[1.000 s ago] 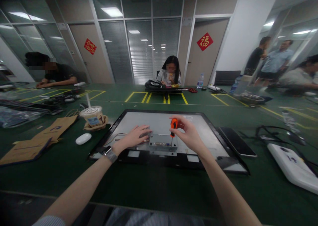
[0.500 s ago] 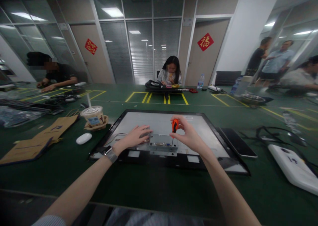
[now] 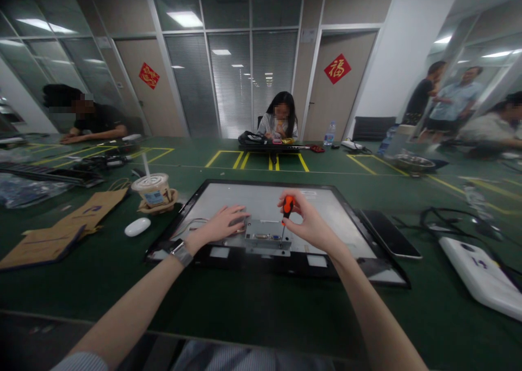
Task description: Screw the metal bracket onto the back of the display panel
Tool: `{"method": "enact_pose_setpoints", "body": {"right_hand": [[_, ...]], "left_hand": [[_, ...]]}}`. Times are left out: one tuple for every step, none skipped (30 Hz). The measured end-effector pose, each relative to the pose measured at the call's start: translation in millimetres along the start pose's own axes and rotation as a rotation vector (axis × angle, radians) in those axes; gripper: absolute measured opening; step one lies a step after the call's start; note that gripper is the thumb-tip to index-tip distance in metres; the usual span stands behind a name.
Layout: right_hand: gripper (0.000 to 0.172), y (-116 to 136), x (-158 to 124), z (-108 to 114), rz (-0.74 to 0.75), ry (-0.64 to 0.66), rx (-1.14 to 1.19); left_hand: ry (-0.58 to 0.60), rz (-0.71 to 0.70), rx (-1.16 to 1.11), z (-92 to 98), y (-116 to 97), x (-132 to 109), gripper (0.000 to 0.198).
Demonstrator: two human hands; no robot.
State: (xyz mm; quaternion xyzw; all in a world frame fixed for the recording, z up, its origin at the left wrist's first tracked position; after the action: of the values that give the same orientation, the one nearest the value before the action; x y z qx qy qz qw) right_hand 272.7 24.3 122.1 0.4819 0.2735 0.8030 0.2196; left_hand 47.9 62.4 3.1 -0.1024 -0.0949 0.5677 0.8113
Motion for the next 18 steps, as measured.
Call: {"method": "enact_pose_setpoints", "body": {"right_hand": [[0.036, -2, 0, 2, -0.003, -0.009, -0.037], [0.037, -3, 0, 4, -0.009, -0.021, -0.068], [0.038, -5, 0, 6, -0.017, -0.036, -0.090], [0.038, -7, 0, 7, -0.025, -0.048, -0.101], [0.038, -7, 0, 9, -0.031, -0.056, -0.102], [0.039, -8, 0, 9, -0.038, -0.056, -0.093], [0.040, -8, 0, 8, -0.045, -0.047, -0.076], [0.042, -7, -1, 7, -0.052, -0.029, -0.052], [0.043, -6, -1, 5, -0.058, -0.006, -0.024], [0.044, -5, -1, 2, -0.061, 0.018, 0.007], [0.043, -3, -1, 0, -0.057, 0.038, 0.037], [0.041, 0, -1, -2, -0.047, 0.053, 0.059], [0.039, 3, -1, -3, -0.033, 0.065, 0.072], [0.037, 6, -1, -4, -0.018, 0.075, 0.071], [0.035, 8, -1, -5, -0.004, 0.083, 0.055], [0.035, 10, 0, -6, 0.006, 0.089, 0.029], [0.035, 11, 0, -6, 0.011, 0.094, -0.005], [0.036, 11, 0, -6, 0.010, 0.097, -0.039]], "left_hand": [[0.001, 0.001, -0.001, -0.2, 0, 0, 0.048], [0.004, 0.003, -0.002, -0.8, 1, 0, 0.048], [0.006, 0.006, -0.002, -1.5, 1, 0, 0.048], [0.008, 0.009, -0.001, -2.2, 2, 1, 0.048], [0.007, 0.011, 0.000, -2.8, 3, 1, 0.048], [0.008, 0.012, 0.002, -3.3, 3, 1, 0.048], [0.006, 0.011, 0.003, -3.7, 4, 1, 0.048], [0.005, 0.008, 0.004, -4.0, 4, 2, 0.048], [0.003, 0.006, 0.003, -4.0, 4, 2, 0.049], [0.003, 0.005, 0.002, -4.3, 5, 2, 0.049], [0.005, 0.004, 0.001, -4.7, 5, 2, 0.049], [0.007, 0.004, 0.001, -5.2, 5, 2, 0.049], [0.009, 0.004, 0.000, -5.6, 5, 2, 0.049], [0.009, 0.006, -0.001, -5.9, 6, 2, 0.048], [0.007, 0.006, -0.001, -6.0, 6, 2, 0.048], [0.003, 0.003, -0.002, -5.9, 6, 2, 0.048], [-0.001, 0.000, -0.003, -5.6, 5, 2, 0.048], [-0.003, -0.004, -0.003, -5.4, 5, 2, 0.048]]}}
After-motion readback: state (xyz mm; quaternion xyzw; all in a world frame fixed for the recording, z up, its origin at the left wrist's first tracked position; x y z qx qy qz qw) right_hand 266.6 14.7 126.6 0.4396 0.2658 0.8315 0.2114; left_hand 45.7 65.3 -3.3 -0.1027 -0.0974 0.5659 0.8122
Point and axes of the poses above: each hand's wrist, its own x-axis towards the middle knuckle, its own z-axis out of the back of the hand, y = z × x, the point moved 9 cm from there along x, towards the middle knuckle, and after that the axes turned 9 degrees about z, right-handed, at the moved point
